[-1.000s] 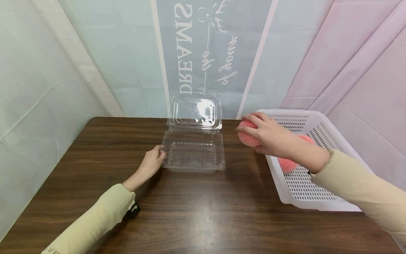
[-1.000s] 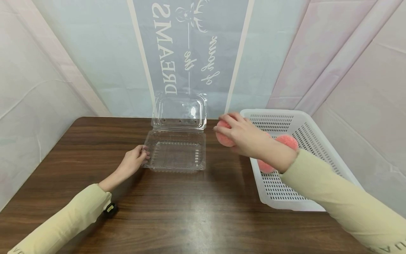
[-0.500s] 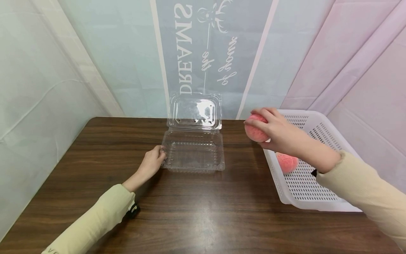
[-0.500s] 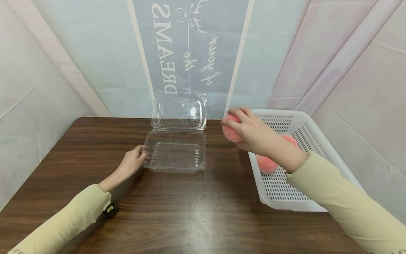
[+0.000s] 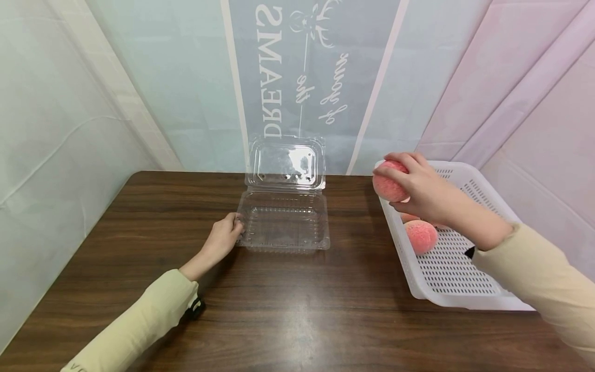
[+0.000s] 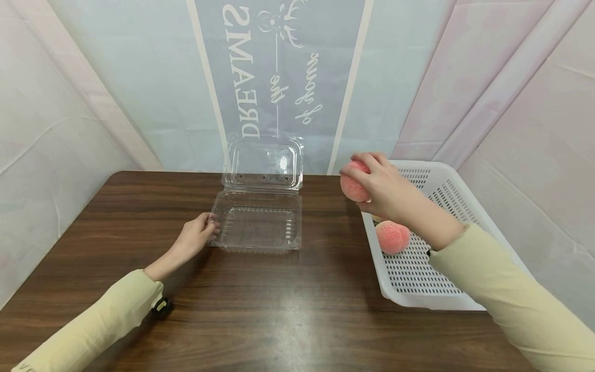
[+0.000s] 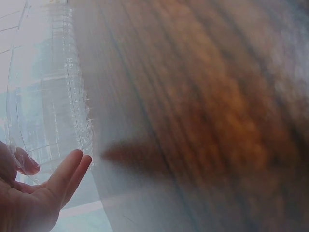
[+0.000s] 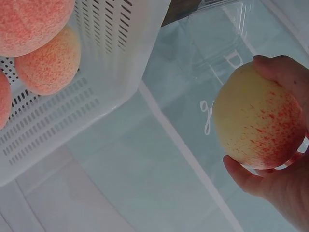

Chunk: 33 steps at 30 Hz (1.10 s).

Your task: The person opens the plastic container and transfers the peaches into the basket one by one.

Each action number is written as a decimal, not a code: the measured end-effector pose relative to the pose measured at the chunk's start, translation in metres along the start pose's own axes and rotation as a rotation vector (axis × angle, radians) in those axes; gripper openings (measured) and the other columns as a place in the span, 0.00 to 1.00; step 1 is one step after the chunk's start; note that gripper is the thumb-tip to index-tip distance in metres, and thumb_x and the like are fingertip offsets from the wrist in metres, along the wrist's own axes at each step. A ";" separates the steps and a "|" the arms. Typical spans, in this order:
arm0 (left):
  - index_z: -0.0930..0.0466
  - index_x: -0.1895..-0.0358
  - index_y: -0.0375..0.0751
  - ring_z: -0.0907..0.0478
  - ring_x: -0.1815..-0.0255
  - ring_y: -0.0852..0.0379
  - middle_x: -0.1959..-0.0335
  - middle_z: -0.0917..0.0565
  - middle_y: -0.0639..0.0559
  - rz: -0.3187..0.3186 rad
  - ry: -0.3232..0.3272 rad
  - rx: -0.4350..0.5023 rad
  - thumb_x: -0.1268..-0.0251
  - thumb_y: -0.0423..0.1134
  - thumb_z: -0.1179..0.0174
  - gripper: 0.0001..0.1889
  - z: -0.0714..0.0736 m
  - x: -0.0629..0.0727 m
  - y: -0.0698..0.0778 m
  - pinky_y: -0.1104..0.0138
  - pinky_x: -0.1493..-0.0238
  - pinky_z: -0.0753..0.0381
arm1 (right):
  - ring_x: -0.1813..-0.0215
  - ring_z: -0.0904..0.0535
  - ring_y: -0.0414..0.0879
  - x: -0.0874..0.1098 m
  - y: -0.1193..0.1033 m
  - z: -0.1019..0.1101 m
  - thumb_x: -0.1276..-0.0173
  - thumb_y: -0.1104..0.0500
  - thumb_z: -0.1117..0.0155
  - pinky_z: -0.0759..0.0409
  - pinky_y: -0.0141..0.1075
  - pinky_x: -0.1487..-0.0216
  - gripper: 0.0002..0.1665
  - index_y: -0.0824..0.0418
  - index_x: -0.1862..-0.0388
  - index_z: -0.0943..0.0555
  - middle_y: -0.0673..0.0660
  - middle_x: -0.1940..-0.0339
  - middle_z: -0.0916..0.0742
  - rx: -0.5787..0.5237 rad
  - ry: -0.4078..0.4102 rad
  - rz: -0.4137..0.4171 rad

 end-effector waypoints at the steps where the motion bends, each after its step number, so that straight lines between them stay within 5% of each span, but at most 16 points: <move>1: 0.32 0.48 0.23 0.19 0.67 0.48 0.65 0.19 0.37 0.001 0.000 0.001 0.34 0.31 0.58 0.16 0.000 0.000 0.000 0.63 0.69 0.23 | 0.46 0.36 0.62 0.001 0.002 0.000 0.63 0.70 0.29 0.30 0.54 0.54 0.38 0.58 0.48 0.28 0.65 0.46 0.28 -0.003 -0.008 -0.015; 33: 0.33 0.47 0.22 0.20 0.65 0.47 0.64 0.20 0.36 0.008 -0.016 0.010 0.33 0.31 0.60 0.17 -0.002 0.001 0.000 0.62 0.68 0.22 | 0.52 0.36 0.69 0.022 0.058 -0.006 0.65 0.68 0.26 0.34 0.57 0.58 0.38 0.65 0.49 0.27 0.68 0.51 0.29 0.007 -0.117 -0.236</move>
Point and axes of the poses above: each hand's wrist, its own x-axis away from the middle knuckle, its own z-axis out of the back of the hand, y = z × x, the point moved 10 cm from there along -x, towards the middle knuckle
